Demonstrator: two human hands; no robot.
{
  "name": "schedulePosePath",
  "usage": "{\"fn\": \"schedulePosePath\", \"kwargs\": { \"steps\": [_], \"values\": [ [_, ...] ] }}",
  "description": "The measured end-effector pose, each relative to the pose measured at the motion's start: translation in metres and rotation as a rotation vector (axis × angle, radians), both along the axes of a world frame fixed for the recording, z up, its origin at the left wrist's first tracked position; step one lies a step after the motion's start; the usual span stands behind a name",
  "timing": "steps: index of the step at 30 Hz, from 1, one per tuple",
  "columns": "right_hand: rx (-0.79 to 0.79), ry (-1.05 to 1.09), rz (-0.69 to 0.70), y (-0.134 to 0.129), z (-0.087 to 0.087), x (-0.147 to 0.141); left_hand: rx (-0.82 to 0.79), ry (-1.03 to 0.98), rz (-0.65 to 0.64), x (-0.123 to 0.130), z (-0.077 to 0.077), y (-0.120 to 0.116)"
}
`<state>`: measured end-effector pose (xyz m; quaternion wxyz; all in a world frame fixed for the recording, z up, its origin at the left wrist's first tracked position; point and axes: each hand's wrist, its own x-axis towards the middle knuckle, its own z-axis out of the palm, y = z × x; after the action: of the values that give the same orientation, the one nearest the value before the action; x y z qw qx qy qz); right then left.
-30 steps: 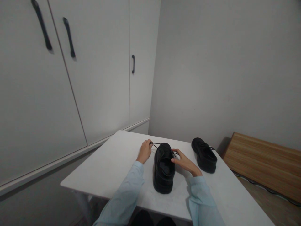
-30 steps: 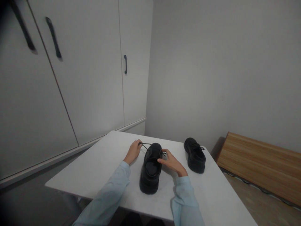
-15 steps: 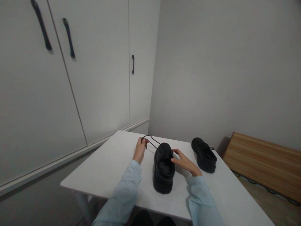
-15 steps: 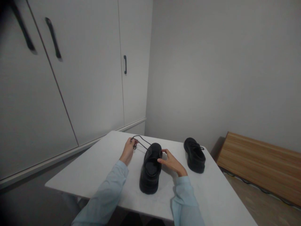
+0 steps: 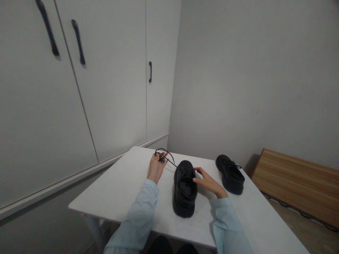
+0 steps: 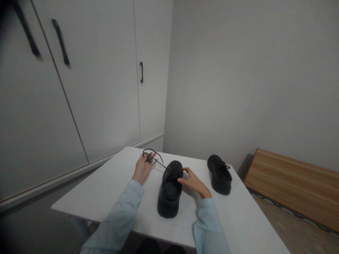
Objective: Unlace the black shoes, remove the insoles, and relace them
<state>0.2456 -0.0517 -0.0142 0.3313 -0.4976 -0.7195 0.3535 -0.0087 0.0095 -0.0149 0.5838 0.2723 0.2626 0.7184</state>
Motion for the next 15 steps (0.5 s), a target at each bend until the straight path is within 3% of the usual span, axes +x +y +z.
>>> {"fn": "schedulePosePath", "kwargs": {
  "steps": [7, 15],
  "values": [
    [0.014, 0.002, 0.019, 0.003, -0.004, 0.002, -0.004, -0.334, -0.013, -0.003, 0.013, -0.003],
    [0.017, 0.017, 0.027, 0.001, -0.003, 0.002, 0.105, -0.287, -0.071, -0.010, 0.017, -0.009]
  ]
}}
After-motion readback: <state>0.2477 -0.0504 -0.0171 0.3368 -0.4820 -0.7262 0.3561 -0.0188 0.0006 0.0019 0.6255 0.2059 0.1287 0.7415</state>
